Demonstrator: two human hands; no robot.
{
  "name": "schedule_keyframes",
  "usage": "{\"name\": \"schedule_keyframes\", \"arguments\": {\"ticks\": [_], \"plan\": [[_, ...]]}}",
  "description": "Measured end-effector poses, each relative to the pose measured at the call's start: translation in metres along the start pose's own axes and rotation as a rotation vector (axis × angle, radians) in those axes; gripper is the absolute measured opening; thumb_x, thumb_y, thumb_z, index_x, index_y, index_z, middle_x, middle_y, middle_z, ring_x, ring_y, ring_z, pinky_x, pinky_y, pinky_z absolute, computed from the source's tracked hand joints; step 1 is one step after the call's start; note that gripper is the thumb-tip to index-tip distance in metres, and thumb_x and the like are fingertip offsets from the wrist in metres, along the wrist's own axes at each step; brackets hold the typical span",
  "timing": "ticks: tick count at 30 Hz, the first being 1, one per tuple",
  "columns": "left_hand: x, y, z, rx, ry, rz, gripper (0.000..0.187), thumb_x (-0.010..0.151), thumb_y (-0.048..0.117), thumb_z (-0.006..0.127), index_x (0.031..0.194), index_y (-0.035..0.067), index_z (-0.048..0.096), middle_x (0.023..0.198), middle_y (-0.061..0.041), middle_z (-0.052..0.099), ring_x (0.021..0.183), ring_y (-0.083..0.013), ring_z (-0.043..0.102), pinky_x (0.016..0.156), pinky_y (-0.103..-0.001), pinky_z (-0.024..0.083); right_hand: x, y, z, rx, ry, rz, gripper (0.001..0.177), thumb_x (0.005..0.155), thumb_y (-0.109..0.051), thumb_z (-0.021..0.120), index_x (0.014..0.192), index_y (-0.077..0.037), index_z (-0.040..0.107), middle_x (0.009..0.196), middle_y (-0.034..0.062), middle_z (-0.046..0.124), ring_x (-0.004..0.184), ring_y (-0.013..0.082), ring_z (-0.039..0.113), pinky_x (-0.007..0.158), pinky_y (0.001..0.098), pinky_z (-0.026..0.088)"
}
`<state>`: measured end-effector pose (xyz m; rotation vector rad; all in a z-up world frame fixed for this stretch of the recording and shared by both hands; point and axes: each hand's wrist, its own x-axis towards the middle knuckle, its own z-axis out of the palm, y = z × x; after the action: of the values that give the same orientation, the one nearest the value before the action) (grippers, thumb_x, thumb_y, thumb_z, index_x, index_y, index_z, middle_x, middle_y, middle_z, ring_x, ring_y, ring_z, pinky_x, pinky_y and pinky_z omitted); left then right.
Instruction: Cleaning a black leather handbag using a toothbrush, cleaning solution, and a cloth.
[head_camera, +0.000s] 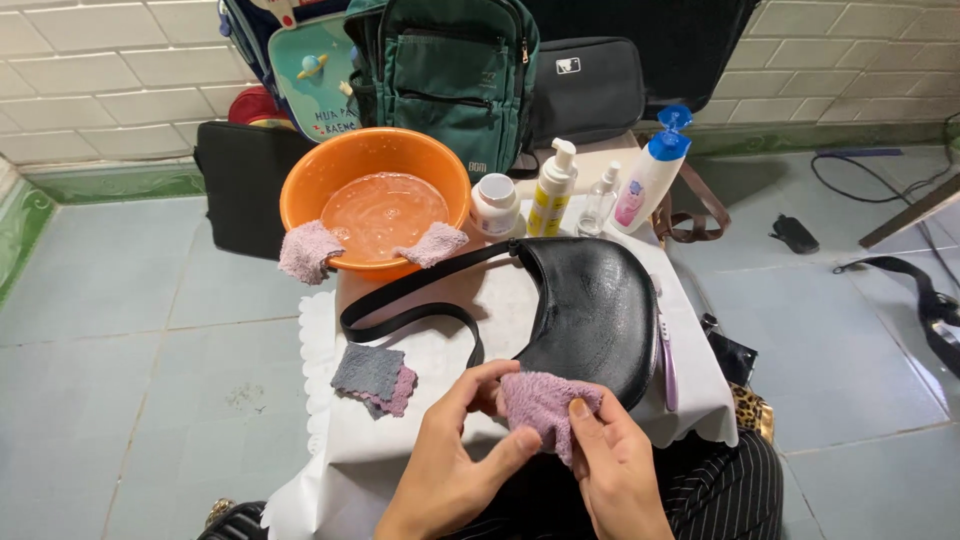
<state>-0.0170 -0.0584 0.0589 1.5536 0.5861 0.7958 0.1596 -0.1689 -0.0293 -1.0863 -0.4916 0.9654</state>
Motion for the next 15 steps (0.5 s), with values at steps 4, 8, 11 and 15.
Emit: {"name": "schedule_keyframes", "arguments": {"ticks": [4, 8, 11, 15], "plan": [[0.001, -0.017, 0.001, -0.101, 0.001, -0.081, 0.033, 0.091, 0.020, 0.078, 0.114, -0.001, 0.067, 0.095, -0.007, 0.067, 0.088, -0.0105, 0.060, 0.085, -0.027, 0.052, -0.003, -0.022, 0.021, 0.049, -0.084, 0.061, 0.030, 0.102, -0.013, 0.053, 0.124, 0.006, 0.060, 0.101, 0.0117, 0.073, 0.087, 0.0146, 0.067, 0.076, 0.0278, 0.052], [-0.003, -0.004, -0.005, -0.170, -0.010, 0.082, 0.020, 0.097, 0.013, 0.073, 0.105, -0.001, 0.061, 0.105, -0.002, 0.063, 0.095, -0.0085, 0.061, 0.086, -0.027, 0.053, -0.001, -0.042, 0.030, -0.124, -0.189, -0.012, 0.028, 0.098, -0.009, 0.055, 0.119, 0.007, 0.065, 0.109, 0.0107, 0.075, 0.097, 0.0139, 0.070, 0.087, 0.0279, 0.055], [-0.007, -0.009, -0.008, -0.237, -0.024, -0.027, 0.019, 0.097, 0.011, 0.072, 0.106, 0.000, 0.058, 0.099, -0.001, 0.067, 0.090, -0.0079, 0.063, 0.080, -0.026, 0.054, 0.006, -0.034, 0.021, -0.308, -0.131, -0.074, 0.026, 0.094, -0.007, 0.060, 0.114, 0.006, 0.070, 0.107, 0.0097, 0.078, 0.097, 0.0133, 0.073, 0.088, 0.0281, 0.058], [-0.001, -0.012, -0.025, -0.269, -0.051, -0.107, 0.019, 0.094, 0.005, 0.073, 0.106, -0.001, 0.059, 0.091, -0.004, 0.070, 0.082, -0.0097, 0.067, 0.073, -0.026, 0.057, 0.022, -0.036, 0.019, -0.305, -0.158, -0.010, 0.024, 0.094, -0.006, 0.066, 0.113, 0.006, 0.073, 0.096, 0.0093, 0.075, 0.087, 0.0125, 0.070, 0.079, 0.0287, 0.057]]}}
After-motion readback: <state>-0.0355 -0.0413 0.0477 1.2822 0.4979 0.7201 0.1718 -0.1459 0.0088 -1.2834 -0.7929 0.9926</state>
